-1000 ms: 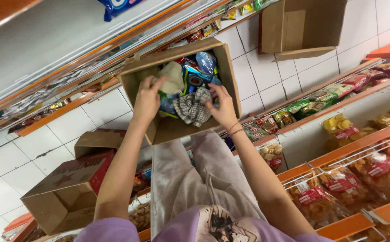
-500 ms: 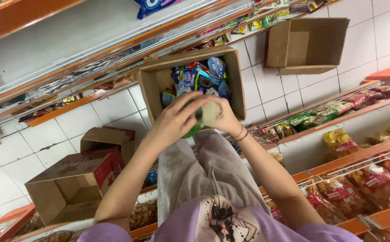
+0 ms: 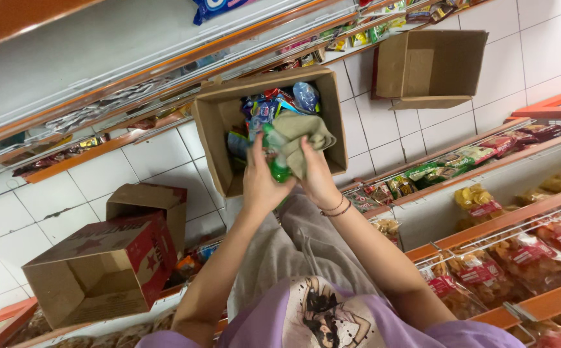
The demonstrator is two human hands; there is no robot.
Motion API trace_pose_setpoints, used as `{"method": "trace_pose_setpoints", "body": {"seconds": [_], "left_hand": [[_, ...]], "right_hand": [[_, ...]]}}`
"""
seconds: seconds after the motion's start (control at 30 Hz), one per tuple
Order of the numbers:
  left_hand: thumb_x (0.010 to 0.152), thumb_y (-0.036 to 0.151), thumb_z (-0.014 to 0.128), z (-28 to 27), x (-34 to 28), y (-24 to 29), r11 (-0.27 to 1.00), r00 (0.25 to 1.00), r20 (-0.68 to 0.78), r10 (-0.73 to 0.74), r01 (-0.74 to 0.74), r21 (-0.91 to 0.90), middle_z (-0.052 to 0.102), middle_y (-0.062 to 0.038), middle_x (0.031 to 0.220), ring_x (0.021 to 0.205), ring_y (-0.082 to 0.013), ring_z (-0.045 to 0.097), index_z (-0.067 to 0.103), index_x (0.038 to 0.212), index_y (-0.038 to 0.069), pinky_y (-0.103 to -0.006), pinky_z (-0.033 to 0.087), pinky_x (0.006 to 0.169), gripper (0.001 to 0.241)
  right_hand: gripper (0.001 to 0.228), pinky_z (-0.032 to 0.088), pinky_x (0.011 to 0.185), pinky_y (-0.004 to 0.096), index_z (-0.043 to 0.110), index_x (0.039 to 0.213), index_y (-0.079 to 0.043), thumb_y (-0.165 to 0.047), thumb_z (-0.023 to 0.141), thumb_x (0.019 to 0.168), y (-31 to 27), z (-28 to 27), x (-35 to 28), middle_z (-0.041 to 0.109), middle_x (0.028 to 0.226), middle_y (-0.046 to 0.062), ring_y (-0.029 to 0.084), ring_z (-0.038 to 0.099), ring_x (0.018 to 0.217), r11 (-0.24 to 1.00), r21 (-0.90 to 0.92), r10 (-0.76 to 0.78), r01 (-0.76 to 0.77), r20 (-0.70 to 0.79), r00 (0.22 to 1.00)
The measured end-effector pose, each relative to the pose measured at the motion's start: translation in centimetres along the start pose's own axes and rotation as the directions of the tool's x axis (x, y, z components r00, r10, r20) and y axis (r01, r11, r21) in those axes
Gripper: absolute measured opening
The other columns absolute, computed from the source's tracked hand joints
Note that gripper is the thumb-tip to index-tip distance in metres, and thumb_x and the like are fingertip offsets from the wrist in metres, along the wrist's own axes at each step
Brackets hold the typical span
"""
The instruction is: The person takes snack packages from a shelf, wipes them with a cloth, scans them using a handheld barcode scanner, and returns them to the shelf.
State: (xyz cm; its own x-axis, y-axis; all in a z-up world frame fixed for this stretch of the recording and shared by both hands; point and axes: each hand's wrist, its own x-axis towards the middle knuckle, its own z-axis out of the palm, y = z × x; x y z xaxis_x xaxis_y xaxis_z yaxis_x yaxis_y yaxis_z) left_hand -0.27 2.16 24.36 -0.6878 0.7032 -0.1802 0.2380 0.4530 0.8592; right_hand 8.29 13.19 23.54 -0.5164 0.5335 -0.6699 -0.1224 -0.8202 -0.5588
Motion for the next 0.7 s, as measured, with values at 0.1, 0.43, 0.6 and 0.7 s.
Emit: {"method": "trace_pose_setpoints", "body": {"seconds": [0.1,0.43,0.6,0.7], "left_hand": [[0.072,0.013,0.079,1.1,0.3,-2.9,0.957,0.981,-0.011,-0.194,0.186,-0.220,0.071,-0.017,0.114,0.094,-0.0358,0.074,0.017,0.158,0.008,-0.0441,0.060,0.082,0.106],[0.088,0.007,0.082,-0.5,-1.2,-8.0,0.935,0.933,-0.318,-0.168,0.049,-0.350,0.072,-0.007,0.088,0.082,-0.0160,0.070,0.039,0.145,0.002,-0.0318,0.054,0.081,0.072],[0.086,0.005,0.080,-1.9,-2.3,-7.3,0.911,0.944,-0.281,-0.176,0.048,-0.410,0.067,-0.006,0.087,0.080,-0.0147,0.065,0.037,0.145,0.004,-0.0307,0.053,0.076,0.073],[0.087,0.003,0.075,-3.4,-2.8,-7.5,0.865,0.941,-0.200,-0.274,0.150,-0.479,0.070,-0.007,0.087,0.078,-0.0142,0.067,0.035,0.148,0.008,-0.0289,0.054,0.073,0.073]], "right_hand": [[0.040,0.059,0.095,0.033,0.063,0.129,0.000,-0.028,0.054,0.103,0.1,-1.5,1.7,0.073,0.121,0.009,0.019,0.071,0.110,0.993,-0.030,-0.107,0.113,0.151,0.983],[0.049,0.054,0.092,0.043,0.077,0.094,0.001,-0.046,0.072,0.081,9.2,-14.1,15.6,0.074,0.099,0.028,0.040,0.070,0.101,-0.040,-0.999,-0.146,0.022,0.028,0.989],[0.039,0.056,0.086,0.047,0.078,0.093,0.003,-0.033,0.075,0.079,10.9,-12.3,14.9,0.072,0.094,0.030,0.043,0.071,0.095,-0.066,-0.998,-0.214,0.021,0.035,0.976],[0.036,0.056,0.084,0.044,0.074,0.094,0.005,-0.028,0.079,0.081,10.4,-10.7,12.4,0.072,0.096,0.029,0.041,0.070,0.095,0.014,-0.986,-0.336,0.167,0.153,0.929]]}}
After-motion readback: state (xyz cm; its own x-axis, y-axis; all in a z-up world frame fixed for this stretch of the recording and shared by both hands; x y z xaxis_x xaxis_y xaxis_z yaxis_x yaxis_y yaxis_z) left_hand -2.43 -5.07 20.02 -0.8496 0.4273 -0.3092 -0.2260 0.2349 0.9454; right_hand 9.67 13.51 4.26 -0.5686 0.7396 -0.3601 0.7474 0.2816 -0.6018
